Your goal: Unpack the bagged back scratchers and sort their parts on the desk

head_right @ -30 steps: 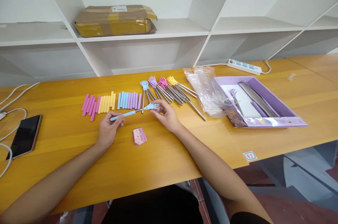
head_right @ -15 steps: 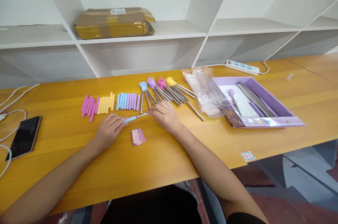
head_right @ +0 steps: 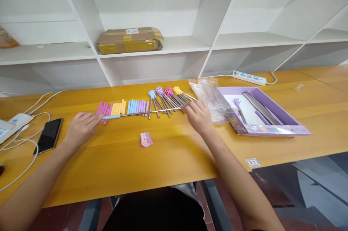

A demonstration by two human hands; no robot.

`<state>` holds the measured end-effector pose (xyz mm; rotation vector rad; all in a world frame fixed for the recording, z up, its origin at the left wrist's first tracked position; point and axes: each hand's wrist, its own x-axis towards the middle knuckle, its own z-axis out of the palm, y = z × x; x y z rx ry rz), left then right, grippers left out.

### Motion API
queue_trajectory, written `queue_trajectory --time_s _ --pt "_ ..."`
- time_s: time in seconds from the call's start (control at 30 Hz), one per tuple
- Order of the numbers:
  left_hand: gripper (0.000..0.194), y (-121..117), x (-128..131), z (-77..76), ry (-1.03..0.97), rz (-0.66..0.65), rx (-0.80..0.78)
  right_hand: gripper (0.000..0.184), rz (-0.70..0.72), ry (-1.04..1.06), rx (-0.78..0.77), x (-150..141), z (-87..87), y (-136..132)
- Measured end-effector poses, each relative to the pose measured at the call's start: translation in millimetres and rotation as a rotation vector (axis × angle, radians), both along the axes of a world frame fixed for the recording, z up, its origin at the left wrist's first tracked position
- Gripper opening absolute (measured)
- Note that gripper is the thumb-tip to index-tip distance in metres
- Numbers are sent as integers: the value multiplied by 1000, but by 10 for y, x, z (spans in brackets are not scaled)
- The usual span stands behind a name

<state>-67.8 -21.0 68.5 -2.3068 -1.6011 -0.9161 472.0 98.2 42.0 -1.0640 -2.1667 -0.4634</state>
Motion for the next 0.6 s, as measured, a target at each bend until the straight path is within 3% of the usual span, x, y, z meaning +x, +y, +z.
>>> queue_trajectory --time_s 0.1,0.23,0.37,0.6 --pt "24 -79 -454 2 221 81 91 34 -246 62 4 654 -82 112" --pt "22 -80 -697 -69 203 98 74 36 -404 110 42 1288 -231 243" --pt "23 21 -495 -199 69 152 57 28 -406 209 149 1259 -377 249" --pt "28 76 -357 -477 -141 247 42 25 -335 330 104 920 -592 207"
